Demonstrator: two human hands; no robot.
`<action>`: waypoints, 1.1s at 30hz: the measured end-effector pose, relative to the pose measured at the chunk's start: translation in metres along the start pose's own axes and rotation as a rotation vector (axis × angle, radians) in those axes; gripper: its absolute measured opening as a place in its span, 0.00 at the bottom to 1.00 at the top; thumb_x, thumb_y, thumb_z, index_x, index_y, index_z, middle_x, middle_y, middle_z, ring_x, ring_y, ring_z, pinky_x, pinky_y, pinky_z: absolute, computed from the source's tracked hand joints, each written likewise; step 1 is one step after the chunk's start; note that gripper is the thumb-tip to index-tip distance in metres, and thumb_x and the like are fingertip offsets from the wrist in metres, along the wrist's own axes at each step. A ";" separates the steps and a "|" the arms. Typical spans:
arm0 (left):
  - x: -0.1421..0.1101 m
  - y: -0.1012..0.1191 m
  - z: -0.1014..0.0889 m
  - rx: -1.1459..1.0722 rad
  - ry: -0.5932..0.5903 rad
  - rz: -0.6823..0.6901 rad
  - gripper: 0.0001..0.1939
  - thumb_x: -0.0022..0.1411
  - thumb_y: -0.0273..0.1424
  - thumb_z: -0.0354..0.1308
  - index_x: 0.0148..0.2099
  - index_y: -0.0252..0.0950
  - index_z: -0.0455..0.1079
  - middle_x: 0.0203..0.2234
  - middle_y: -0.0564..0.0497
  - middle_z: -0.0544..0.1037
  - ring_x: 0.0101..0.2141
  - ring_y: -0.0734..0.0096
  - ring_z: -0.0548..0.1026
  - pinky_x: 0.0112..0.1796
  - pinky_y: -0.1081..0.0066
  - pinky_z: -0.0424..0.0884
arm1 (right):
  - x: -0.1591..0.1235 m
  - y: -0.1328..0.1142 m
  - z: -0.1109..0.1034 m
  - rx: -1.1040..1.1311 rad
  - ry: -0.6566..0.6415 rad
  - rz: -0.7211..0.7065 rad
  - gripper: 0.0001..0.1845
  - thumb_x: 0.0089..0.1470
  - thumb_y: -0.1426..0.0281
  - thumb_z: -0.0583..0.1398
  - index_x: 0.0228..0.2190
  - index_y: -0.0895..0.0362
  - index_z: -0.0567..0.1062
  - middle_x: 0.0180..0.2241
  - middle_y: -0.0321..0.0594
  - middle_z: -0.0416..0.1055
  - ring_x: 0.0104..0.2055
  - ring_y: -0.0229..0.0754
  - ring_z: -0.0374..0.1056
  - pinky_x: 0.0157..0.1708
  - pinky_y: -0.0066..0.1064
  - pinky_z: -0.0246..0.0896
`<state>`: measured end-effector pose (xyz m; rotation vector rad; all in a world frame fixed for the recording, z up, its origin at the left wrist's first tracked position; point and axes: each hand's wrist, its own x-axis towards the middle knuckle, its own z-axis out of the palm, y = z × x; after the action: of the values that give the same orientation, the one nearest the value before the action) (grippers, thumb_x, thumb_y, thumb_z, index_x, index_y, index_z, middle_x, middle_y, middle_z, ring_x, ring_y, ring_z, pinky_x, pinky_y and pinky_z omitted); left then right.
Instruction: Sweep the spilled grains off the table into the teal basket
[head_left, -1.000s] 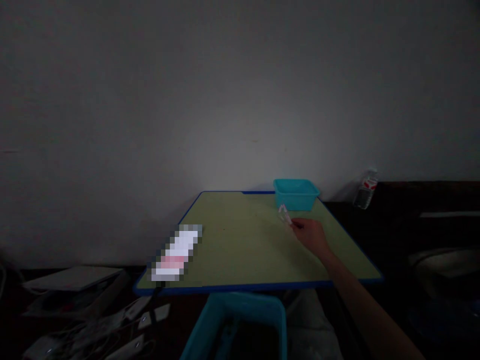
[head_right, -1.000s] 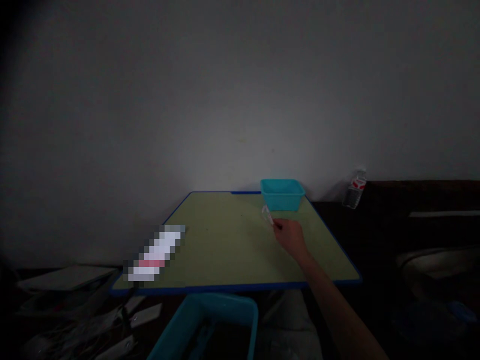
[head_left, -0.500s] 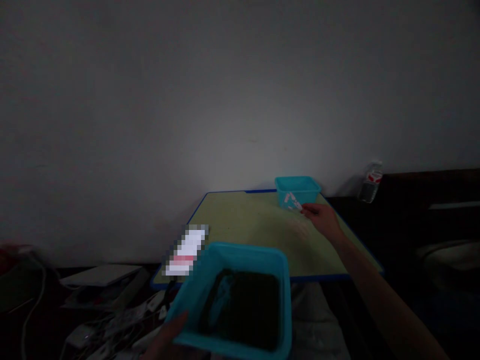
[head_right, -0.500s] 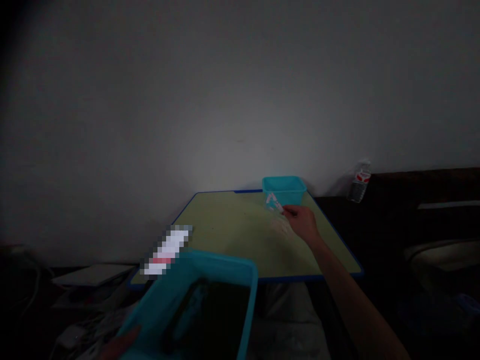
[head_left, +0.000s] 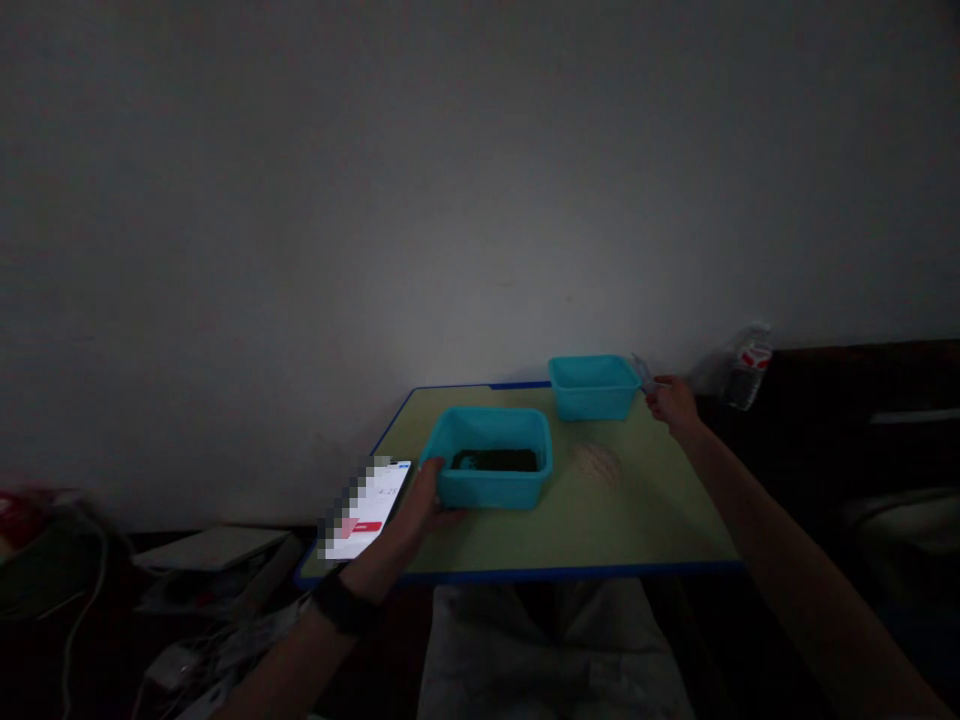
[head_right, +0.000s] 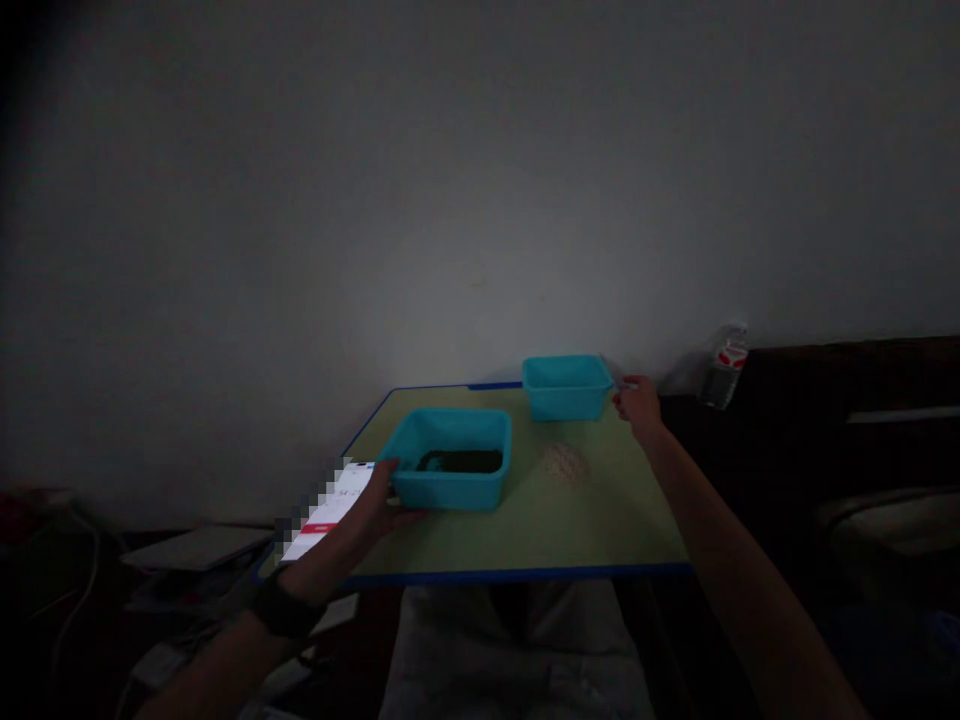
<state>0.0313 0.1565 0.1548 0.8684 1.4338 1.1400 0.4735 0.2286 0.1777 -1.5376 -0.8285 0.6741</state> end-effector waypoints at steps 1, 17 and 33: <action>0.005 0.003 0.001 0.027 -0.003 0.003 0.27 0.71 0.47 0.56 0.64 0.37 0.66 0.61 0.32 0.74 0.46 0.49 0.81 0.35 0.56 0.87 | 0.005 -0.002 0.000 -0.009 -0.010 0.026 0.11 0.65 0.67 0.63 0.46 0.59 0.75 0.21 0.31 0.66 0.20 0.35 0.58 0.20 0.24 0.52; 0.075 0.022 0.031 0.055 -0.077 0.084 0.32 0.77 0.49 0.43 0.70 0.34 0.66 0.68 0.31 0.74 0.60 0.42 0.78 0.38 0.56 0.87 | 0.034 -0.020 0.027 -0.040 -0.129 0.237 0.16 0.66 0.61 0.67 0.30 0.57 0.74 0.19 0.42 0.73 0.16 0.31 0.49 0.14 0.22 0.40; 0.073 0.040 0.038 0.109 0.056 0.173 0.41 0.67 0.57 0.55 0.71 0.36 0.63 0.66 0.30 0.72 0.50 0.46 0.80 0.28 0.66 0.74 | -0.021 -0.049 -0.002 0.086 -0.109 0.059 0.12 0.66 0.71 0.61 0.29 0.58 0.72 0.21 0.44 0.73 0.17 0.30 0.50 0.15 0.23 0.40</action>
<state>0.0527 0.2436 0.1731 1.0608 1.5005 1.2320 0.4563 0.2124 0.2261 -1.4624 -0.8280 0.8325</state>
